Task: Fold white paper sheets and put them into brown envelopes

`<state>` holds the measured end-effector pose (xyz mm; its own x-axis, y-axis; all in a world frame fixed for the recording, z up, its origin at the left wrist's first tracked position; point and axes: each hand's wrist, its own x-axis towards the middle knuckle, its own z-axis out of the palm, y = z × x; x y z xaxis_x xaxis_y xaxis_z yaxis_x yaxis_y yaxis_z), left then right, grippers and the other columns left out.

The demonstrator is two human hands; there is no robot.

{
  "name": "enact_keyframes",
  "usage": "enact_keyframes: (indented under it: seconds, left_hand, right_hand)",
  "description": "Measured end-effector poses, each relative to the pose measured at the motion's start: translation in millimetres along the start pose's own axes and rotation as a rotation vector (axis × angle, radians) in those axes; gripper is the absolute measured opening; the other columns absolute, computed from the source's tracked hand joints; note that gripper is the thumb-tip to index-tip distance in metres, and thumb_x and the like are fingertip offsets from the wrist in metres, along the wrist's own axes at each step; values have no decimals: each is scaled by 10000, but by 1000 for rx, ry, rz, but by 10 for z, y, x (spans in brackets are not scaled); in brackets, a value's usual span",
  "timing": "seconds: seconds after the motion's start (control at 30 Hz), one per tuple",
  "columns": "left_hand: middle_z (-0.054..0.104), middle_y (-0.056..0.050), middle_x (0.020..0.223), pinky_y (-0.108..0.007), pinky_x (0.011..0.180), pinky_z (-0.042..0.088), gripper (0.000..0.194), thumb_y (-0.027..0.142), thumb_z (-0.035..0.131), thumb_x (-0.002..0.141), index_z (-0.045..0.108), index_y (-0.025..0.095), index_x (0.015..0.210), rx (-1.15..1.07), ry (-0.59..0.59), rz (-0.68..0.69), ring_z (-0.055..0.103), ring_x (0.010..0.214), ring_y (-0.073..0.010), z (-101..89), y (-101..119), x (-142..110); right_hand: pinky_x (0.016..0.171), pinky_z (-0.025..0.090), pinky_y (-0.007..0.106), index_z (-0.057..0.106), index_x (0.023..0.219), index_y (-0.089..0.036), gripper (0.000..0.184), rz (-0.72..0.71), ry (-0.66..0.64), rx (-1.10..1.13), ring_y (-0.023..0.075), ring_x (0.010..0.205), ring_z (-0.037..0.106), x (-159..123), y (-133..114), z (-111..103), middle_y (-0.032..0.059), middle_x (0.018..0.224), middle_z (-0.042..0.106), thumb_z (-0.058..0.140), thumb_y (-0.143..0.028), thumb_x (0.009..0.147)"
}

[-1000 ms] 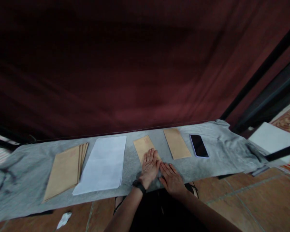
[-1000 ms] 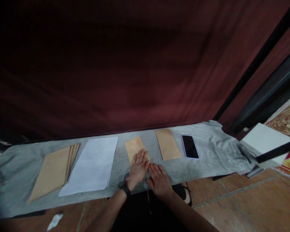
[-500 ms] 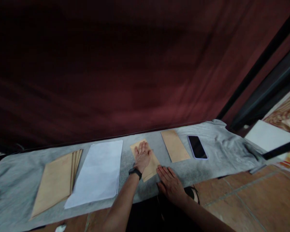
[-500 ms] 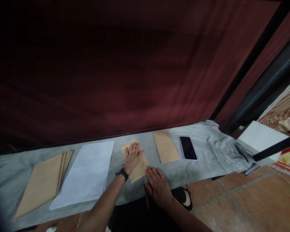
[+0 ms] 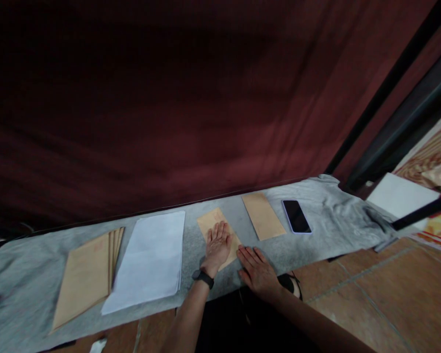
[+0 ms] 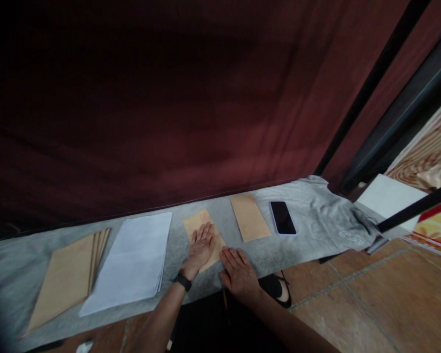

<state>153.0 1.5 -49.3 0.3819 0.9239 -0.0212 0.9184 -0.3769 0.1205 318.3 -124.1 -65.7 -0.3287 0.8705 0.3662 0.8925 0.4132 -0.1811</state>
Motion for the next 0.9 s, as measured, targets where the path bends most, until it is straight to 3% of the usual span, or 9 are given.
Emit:
enact_keyframes:
  seconds: [0.3,0.53,0.7,0.9]
  left_hand:
    - [337,-132,1613,-477,1225,273,577,350,228,1033,354,99,1537,12,11,51,290,1508,-242,39,164,-417]
    - [329,-133,1622,-502,1201,321,579,384,337,1028,323,145,1555,35,249,109,296,1506,-261,201,304,-873]
    - [366,-139,1603,-479,1195,338,608,349,393,1017,268,144,1575,52,371,134,323,1494,-259,183,252,-1066]
    - [384,-124,1597,-473,1180,360,589,350,424,1004,320,183,1560,103,344,143,354,1480,-259,144,165,-1113]
  right_hand:
    - [1232,232,440,394,1537,-173,555,22,-68,-6,230,1430,424,-14,-5,-10,74,1562,433,462,-356,1017]
    - [1232,241,444,405,1528,-165,540,26,-60,-22,226,1442,404,-1,-30,-11,79,1563,435,467,-295,1007]
    - [1234,244,440,383,1539,-169,528,13,-44,-9,216,1447,399,-13,-21,-22,69,1580,404,430,-255,1020]
    - [1224,278,431,447,1499,-148,467,4,-56,41,204,1440,412,140,-55,5,89,1550,454,362,-255,1053]
